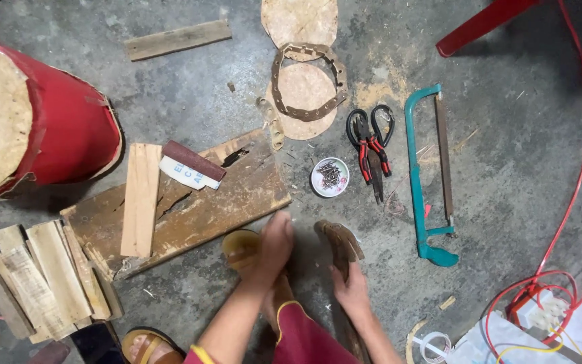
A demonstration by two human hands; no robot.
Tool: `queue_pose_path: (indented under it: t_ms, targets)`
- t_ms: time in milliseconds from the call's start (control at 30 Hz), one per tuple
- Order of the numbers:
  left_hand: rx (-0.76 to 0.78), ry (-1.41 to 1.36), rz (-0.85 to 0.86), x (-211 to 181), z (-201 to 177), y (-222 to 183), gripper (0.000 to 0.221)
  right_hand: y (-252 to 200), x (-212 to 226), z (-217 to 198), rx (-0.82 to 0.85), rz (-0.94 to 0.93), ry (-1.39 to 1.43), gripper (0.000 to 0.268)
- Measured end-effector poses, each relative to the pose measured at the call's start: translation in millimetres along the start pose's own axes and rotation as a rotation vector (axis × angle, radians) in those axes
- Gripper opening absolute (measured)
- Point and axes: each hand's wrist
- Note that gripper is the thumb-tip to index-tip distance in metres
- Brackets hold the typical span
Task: Sanding a wooden block and applying glue to it as part of a frame assembly process.
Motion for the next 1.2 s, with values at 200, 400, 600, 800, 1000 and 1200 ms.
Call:
queue_pose_path:
  t_ms: [200, 400, 600, 800, 1000, 1200]
  targets:
    - [0.010, 0.119, -0.305, 53.8, 62.0, 38.0, 0.049, 3.9, 28.6, -13.5, 0.001, 0.092, 0.016, 0.050]
    - [0.062, 0.167, 0.141, -50.2, -33.8, -4.2, 0.030, 7.1, -3.0, 5.9, 0.001, 0.135, -0.097, 0.025]
    - [-0.412, 0.388, 0.796, -108.1, -69.3, 38.4, 0.039, 5.0, -21.6, 30.0, 0.052, -0.255, -0.545, 0.051]
    - [-0.058, 0.689, 0.650, -68.8, -78.0, 59.3, 0.037, 10.7, -24.1, 33.9, -0.016, -0.494, -0.611, 0.042]
    - [-0.205, 0.778, 0.740, -84.4, -80.0, 59.4, 0.015, 73.2, 56.6, -17.2, -0.120, -0.289, -0.342, 0.038]
    - [-0.068, 0.826, 0.653, -81.6, -79.7, 57.4, 0.022, 162.6, 20.7, -18.9, -0.067, -0.097, -0.489, 0.038]
Point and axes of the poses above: each hand's wrist, its own y-axis towards the middle knuckle, its own z-axis out of the palm, x = y × z, and after that the axes turned 2 degrees about -z, right-handed
